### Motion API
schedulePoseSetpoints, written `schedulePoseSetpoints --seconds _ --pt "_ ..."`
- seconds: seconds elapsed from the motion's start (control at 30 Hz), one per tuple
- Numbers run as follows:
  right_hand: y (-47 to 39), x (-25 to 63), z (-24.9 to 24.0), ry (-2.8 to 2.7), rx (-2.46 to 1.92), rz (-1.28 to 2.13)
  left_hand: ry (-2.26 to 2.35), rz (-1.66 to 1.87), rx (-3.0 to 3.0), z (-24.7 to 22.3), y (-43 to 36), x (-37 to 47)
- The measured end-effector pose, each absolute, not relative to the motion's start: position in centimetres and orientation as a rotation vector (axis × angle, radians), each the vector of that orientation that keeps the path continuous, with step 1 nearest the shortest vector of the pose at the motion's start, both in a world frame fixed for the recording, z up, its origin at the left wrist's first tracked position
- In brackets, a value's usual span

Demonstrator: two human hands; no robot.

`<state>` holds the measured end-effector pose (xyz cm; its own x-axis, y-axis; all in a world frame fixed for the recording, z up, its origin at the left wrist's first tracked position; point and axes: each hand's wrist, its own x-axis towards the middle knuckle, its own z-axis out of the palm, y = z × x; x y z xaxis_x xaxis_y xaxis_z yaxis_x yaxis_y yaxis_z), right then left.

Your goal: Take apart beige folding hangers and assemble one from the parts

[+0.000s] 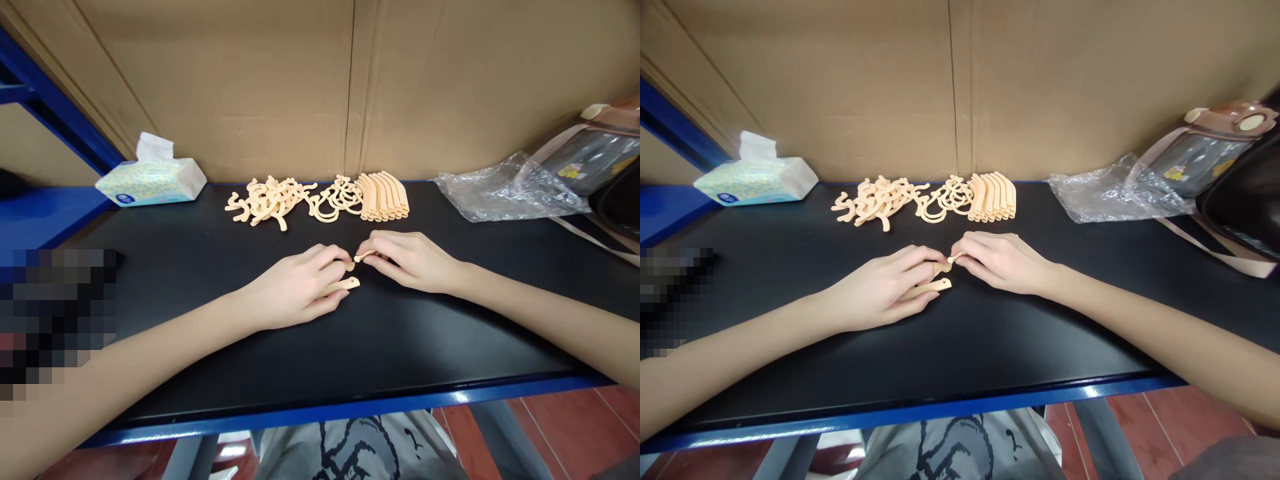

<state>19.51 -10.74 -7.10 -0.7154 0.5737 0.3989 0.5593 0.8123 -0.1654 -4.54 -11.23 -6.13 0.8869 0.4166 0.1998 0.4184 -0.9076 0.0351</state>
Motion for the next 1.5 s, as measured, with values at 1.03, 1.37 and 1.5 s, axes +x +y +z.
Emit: schedulePoseSetpoints --seconds 1.03,1.37,1.5 --pt "-12.1 18.9 -6.7 -2.447 -0.827 0.257 -0.741 -0.502 -3.124 -6.1 -11.4 -4.3" --pt "-12.5 18.8 -6.8 -2.423 -0.923 0.226 -0.767 -0.457 -3.121 -5.7 -11.6 -4.1" --pt "-12.6 18.7 -6.7 -2.422 -0.924 0.221 -0.756 -0.468 -3.169 -5.6 -11.7 -4.0"
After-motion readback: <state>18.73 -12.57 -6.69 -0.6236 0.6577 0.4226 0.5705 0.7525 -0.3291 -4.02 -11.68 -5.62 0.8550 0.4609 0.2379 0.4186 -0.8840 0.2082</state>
